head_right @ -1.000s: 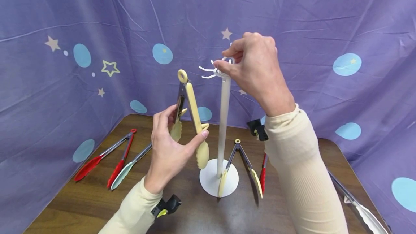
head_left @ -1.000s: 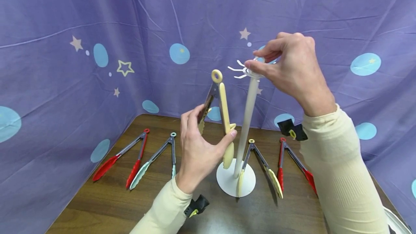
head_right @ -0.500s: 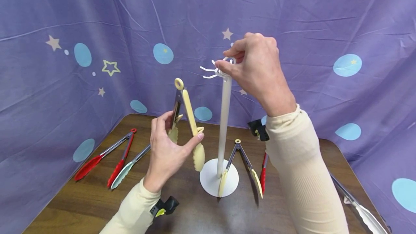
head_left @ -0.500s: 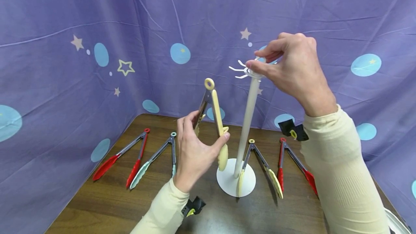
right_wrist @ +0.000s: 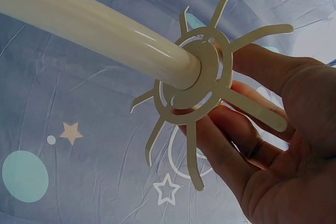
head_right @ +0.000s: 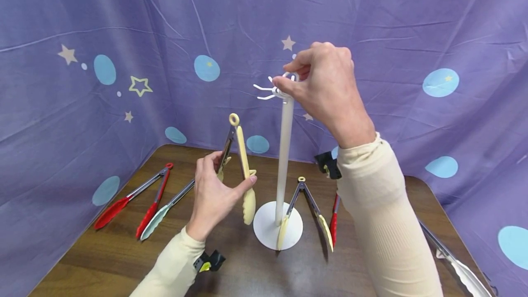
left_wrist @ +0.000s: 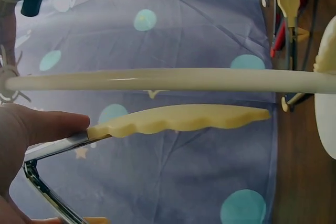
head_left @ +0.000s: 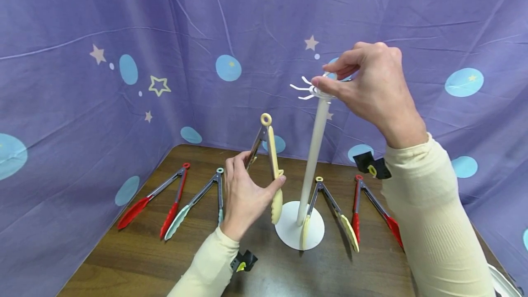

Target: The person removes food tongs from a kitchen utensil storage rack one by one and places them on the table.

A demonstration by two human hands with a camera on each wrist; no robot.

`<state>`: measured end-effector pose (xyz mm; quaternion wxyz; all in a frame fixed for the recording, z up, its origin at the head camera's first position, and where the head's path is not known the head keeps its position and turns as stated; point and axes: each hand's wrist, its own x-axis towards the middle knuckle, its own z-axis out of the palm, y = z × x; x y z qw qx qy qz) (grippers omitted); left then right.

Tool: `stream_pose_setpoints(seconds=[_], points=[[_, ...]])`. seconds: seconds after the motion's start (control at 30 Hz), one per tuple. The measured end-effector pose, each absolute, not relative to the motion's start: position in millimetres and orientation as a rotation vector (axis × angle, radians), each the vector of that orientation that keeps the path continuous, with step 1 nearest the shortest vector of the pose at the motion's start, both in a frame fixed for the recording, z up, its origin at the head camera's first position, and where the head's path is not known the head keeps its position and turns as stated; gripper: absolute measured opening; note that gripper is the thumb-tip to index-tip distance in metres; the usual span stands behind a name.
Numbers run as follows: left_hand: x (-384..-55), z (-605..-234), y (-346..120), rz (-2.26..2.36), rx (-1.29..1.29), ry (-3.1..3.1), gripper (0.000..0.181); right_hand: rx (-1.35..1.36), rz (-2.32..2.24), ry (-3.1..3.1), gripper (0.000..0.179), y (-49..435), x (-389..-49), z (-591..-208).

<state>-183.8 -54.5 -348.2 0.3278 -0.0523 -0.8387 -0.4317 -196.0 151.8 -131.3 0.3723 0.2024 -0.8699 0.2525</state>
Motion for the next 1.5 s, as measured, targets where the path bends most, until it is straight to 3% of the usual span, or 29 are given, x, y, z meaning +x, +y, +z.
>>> stream_pose_setpoints(seconds=[1.0,1.5], points=[[-201,-390,-64,-1.07,0.069,-2.512,0.094,0.54,0.576,-2.169,0.022,148,-199,-134],[-210,-398,-69,-0.959,0.136,-2.681,0.081,0.535,0.608,-2.167,0.021,148,-200,-136]])
